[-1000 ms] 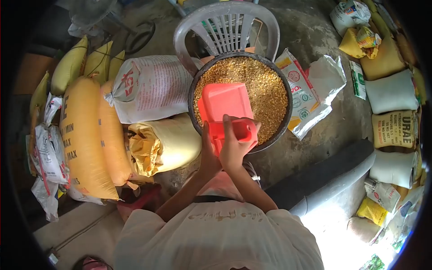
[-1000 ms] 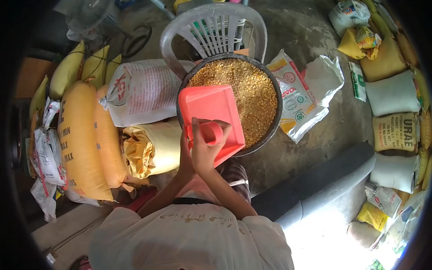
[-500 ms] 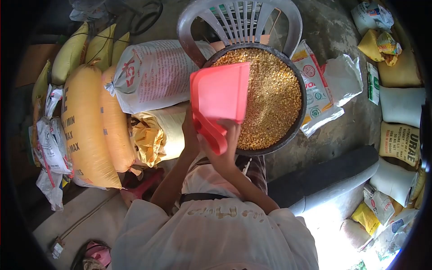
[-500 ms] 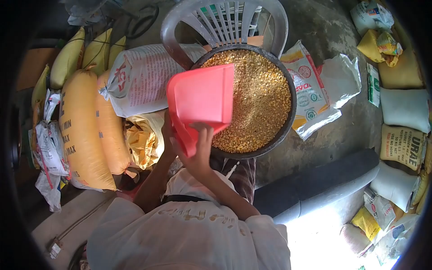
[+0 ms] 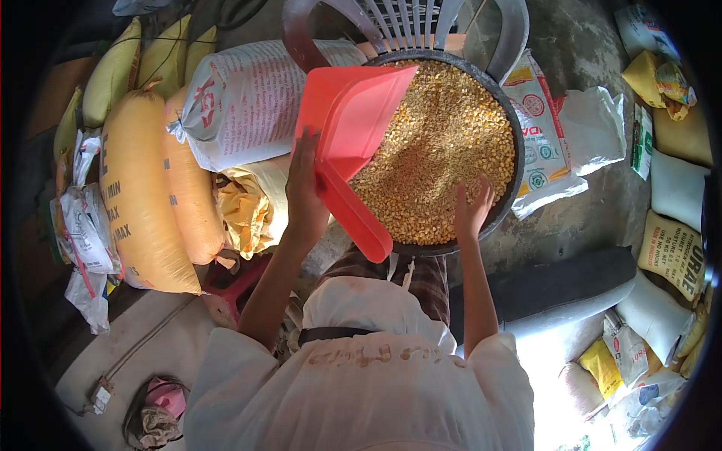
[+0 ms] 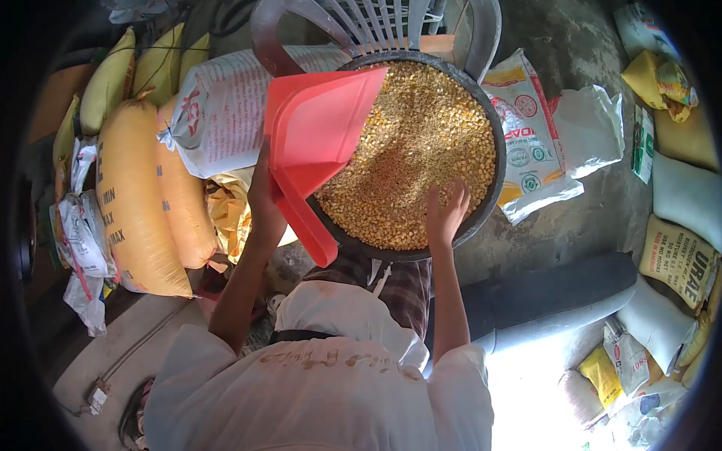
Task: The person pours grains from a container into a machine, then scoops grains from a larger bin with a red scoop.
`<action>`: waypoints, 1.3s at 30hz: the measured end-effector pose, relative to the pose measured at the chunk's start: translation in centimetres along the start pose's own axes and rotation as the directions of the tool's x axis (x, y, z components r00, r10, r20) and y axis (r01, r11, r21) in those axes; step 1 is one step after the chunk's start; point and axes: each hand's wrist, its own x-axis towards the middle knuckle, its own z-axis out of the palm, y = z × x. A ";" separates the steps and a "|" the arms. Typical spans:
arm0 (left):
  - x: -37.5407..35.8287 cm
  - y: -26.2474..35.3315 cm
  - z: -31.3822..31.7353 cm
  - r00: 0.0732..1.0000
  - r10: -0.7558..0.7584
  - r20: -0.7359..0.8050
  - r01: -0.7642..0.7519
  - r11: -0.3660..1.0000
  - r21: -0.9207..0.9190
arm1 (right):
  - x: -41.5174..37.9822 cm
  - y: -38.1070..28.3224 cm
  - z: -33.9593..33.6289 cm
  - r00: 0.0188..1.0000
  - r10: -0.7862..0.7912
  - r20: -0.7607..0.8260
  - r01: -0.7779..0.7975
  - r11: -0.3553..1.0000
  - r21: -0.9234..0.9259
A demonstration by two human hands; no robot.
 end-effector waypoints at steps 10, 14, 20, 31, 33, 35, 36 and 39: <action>3.0 -1.8 1.7 0.963 -0.160 0.216 0.205 0.957 -0.206 | 0.2 3.5 6.0 0.996 0.084 0.002 -0.082 0.972 -0.221; 4.9 -0.3 2.2 0.957 -0.124 0.264 0.183 0.961 -0.209 | 0.3 3.8 6.9 0.998 0.060 -0.010 -0.061 0.974 -0.219; 7.4 -0.7 2.4 0.949 -0.023 0.313 0.076 0.985 -0.156 | 0.8 2.9 7.9 0.997 0.078 -0.012 -0.078 0.946 -0.315; 11.6 -4.7 2.9 0.839 -0.066 0.541 0.148 0.983 -0.109 | 1.7 2.8 10.3 0.986 0.140 -0.088 -0.158 0.955 -0.253; 11.9 -6.3 3.1 0.838 -0.037 0.544 0.151 0.975 -0.166 | 1.8 2.6 10.1 0.984 0.152 -0.091 -0.169 0.961 -0.220; 12.4 -6.9 3.3 0.794 -0.078 0.603 0.340 0.880 -0.333 | 1.9 2.5 10.2 0.981 0.165 -0.097 -0.181 0.967 -0.181; 12.4 -6.7 3.6 0.791 -0.079 0.606 0.341 0.880 -0.330 | 2.0 2.5 10.4 0.982 0.158 -0.103 -0.174 0.970 -0.169; 12.2 -6.5 4.6 0.878 0.156 0.453 -0.081 0.980 -0.180 | 2.2 2.4 10.7 0.980 0.157 -0.123 -0.176 0.971 -0.160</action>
